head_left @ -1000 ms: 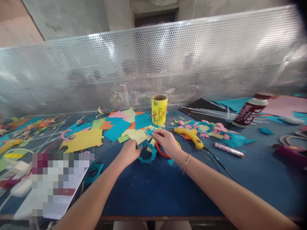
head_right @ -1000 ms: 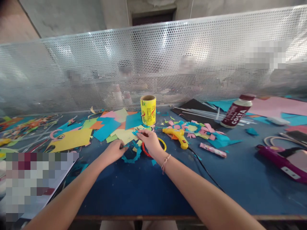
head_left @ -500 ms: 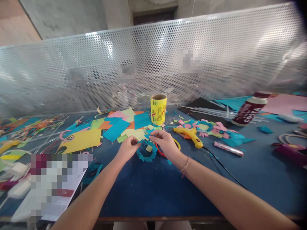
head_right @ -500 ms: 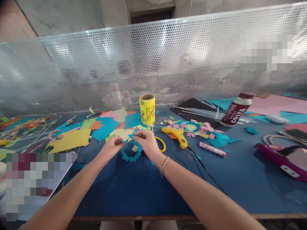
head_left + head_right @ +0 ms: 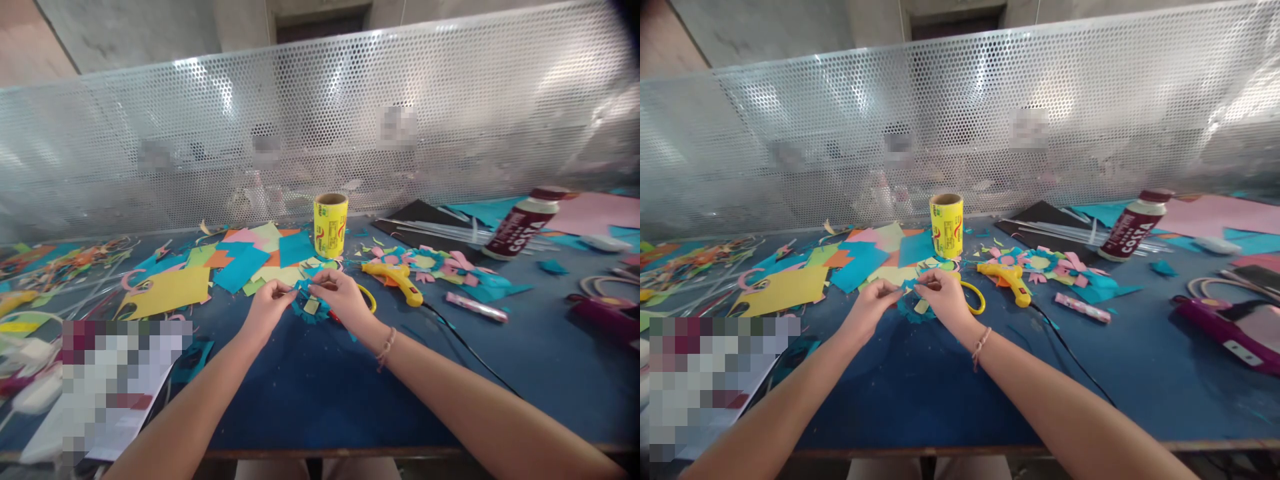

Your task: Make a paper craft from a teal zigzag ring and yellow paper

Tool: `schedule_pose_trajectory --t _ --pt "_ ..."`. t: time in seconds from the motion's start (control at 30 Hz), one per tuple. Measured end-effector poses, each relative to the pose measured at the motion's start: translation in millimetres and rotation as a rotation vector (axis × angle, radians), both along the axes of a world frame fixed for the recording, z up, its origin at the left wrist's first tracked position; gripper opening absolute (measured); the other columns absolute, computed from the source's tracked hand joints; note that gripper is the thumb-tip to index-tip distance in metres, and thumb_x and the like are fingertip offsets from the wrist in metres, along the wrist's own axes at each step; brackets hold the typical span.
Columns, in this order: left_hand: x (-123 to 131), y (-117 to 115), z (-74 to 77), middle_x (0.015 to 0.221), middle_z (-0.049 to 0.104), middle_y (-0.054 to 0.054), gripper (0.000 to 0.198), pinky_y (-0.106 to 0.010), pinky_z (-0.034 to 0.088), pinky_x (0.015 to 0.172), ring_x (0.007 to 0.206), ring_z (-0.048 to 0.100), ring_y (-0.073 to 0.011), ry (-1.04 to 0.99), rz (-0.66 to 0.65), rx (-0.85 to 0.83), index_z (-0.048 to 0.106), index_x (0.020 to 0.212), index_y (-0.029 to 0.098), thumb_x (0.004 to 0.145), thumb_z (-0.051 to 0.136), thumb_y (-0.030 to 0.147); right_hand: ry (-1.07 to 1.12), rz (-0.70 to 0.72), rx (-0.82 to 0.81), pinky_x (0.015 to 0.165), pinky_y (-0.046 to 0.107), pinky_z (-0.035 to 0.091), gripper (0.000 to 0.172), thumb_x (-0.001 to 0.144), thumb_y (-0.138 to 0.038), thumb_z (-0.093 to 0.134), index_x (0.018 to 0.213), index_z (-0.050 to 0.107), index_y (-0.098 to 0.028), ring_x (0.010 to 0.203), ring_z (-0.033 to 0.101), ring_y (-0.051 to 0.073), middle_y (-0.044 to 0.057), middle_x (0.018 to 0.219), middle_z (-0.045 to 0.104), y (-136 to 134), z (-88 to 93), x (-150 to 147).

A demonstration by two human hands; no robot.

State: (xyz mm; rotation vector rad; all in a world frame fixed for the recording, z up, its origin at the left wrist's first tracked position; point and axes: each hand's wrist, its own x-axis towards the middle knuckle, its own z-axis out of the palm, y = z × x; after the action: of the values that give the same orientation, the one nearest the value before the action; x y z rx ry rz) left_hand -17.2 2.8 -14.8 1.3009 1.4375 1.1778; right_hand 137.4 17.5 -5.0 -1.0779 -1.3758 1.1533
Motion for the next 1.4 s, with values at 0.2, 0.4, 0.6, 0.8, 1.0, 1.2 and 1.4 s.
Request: schedule_pose_trajectory --t 0.2,0.4,0.6,0.8,1.0,1.2,1.4 --pt "4.9 -5.1 7.2 0.058 0.052 0.002 0.02 -0.024 0.043 0.059 0.059 0.052 -0.0111 -0.034 -0.032 -0.012 0.051 0.064 0.016 0.063 0.063 0.032 0.025 0.015 0.013 0.056 0.025 0.045 0.017 0.061 -0.027 0.065 0.07 0.053 -0.019 0.06 0.058 0.013 -0.002 0.063 0.057 -0.8 -4.9 -2.5" --pt "3.6 -5.0 7.4 0.058 0.051 0.003 0.018 -0.023 0.04 0.057 0.058 0.051 -0.0106 -0.013 -0.059 0.021 0.051 0.064 0.016 0.065 0.062 0.031 -0.024 -0.01 0.046 0.056 0.024 0.045 0.016 0.062 -0.027 0.063 0.071 0.053 -0.019 0.06 0.057 0.012 -0.001 0.065 0.057 0.6 -6.0 -1.8" --pt "2.4 -4.0 6.4 0.059 0.052 0.002 0.019 -0.023 0.039 0.057 0.059 0.051 -0.0115 -0.027 -0.079 0.03 0.053 0.066 0.016 0.064 0.062 0.032 -0.024 -0.012 0.072 0.056 0.024 0.045 0.016 0.062 -0.028 0.063 0.07 0.053 -0.018 0.061 0.056 0.012 -0.001 0.067 0.057 3.4 -8.2 -1.7" --pt "-0.1 -2.3 5.5 0.062 0.054 0.001 0.017 -0.023 0.038 0.058 0.06 0.05 -0.0115 0.014 -0.115 0.067 0.054 0.068 0.017 0.064 0.062 0.031 -0.052 -0.009 0.065 0.051 0.022 0.041 0.016 0.063 -0.029 0.062 0.071 0.053 -0.018 0.056 0.051 0.01 -0.002 0.065 0.055 1.5 -5.0 -0.3" --pt "-1.2 -3.4 10.4 0.065 0.055 0.001 0.016 -0.024 0.038 0.06 0.062 0.051 -0.0125 0.12 -0.134 0.121 0.055 0.069 0.017 0.065 0.061 0.032 -0.095 -0.022 0.096 0.051 0.023 0.04 0.014 0.063 -0.027 0.061 0.07 0.053 -0.018 0.054 0.049 0.009 -0.002 0.063 0.054 1.4 -4.4 0.4" --pt "-0.7 -2.4 7.9 0.062 0.054 0.002 0.017 -0.023 0.038 0.058 0.06 0.051 -0.0113 0.047 -0.117 0.097 0.055 0.068 0.017 0.064 0.063 0.031 -0.03 0.004 0.128 0.061 0.026 0.046 0.025 0.071 -0.041 0.056 0.082 0.055 -0.019 0.068 0.056 0.014 0.003 0.076 0.059 3.2 -4.4 2.8" --pt "2.7 -5.4 14.8 0.058 0.051 0.004 0.019 -0.021 0.039 0.056 0.055 0.049 -0.0078 -0.227 -0.074 -0.023 0.053 0.065 0.016 0.061 0.067 0.028 0.095 -0.051 0.024 0.073 0.028 0.046 0.029 0.075 -0.047 0.048 0.082 0.06 -0.021 0.09 0.056 0.017 0.005 0.094 0.061 15.6 -8.0 12.3"
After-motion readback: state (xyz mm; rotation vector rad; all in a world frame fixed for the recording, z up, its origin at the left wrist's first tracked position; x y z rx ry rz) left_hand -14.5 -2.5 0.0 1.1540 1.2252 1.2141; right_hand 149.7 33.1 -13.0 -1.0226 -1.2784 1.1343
